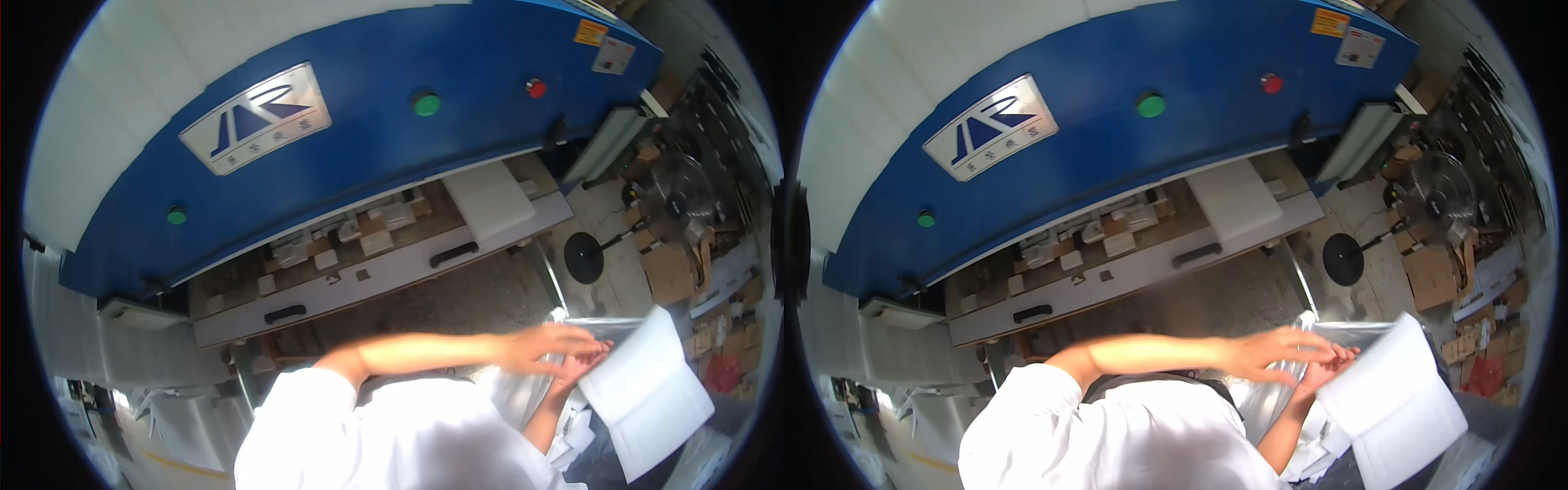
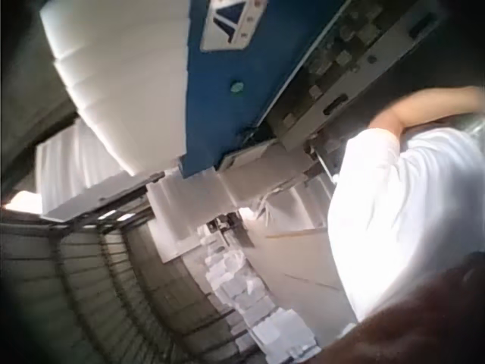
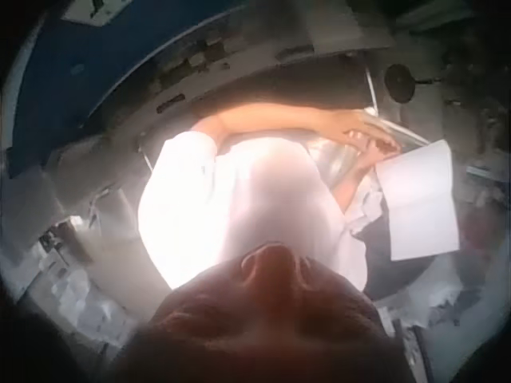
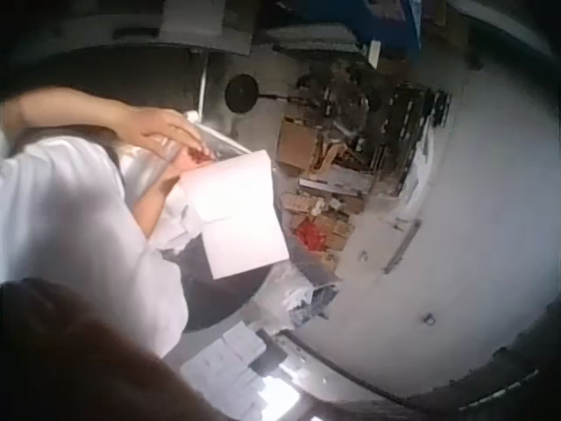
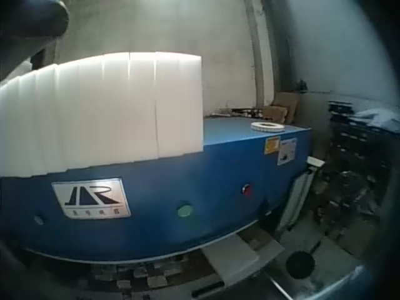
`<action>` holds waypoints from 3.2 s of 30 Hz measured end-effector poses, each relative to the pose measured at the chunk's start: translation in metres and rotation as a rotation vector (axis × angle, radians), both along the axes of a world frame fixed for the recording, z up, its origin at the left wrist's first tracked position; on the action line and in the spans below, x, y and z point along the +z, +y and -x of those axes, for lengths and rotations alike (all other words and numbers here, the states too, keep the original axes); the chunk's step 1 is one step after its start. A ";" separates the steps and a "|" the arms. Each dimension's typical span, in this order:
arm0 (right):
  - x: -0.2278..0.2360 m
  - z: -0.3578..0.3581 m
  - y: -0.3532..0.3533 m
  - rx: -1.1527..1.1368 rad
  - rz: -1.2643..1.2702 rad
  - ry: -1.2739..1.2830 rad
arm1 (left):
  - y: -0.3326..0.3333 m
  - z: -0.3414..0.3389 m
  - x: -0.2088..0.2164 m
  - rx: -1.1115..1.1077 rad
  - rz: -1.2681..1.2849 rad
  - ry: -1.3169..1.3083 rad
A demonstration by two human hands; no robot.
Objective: The person repeatedly picks up white foam sheets from a stack, places them into a blue machine, and presses a green button to process them. After processing, the person removes the sheets and places them into a large plastic bag. The task is performed continuously throughout the clip.
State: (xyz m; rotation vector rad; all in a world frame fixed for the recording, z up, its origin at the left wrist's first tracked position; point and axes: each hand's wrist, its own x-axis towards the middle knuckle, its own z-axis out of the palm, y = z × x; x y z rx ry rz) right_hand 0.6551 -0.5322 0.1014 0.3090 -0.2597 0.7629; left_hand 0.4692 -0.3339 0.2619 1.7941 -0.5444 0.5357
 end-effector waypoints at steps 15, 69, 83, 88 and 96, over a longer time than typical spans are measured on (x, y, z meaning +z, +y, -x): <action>-0.059 0.073 -0.130 -0.126 0.949 0.058 | 0.184 -0.091 -0.184 1.349 -1.169 0.529; -0.053 0.184 0.501 -0.161 1.143 -2.562 | 0.335 0.464 -0.219 1.921 -0.264 0.785; 0.161 0.164 0.435 -1.233 0.875 -1.437 | 0.235 0.440 0.017 2.184 -1.031 -0.101; 0.248 0.180 0.492 -1.680 0.818 -1.526 | 0.305 0.429 0.102 2.578 -1.274 -0.269; 0.247 0.181 0.457 -1.312 0.803 -1.626 | 0.284 0.441 0.106 2.613 -1.538 -0.193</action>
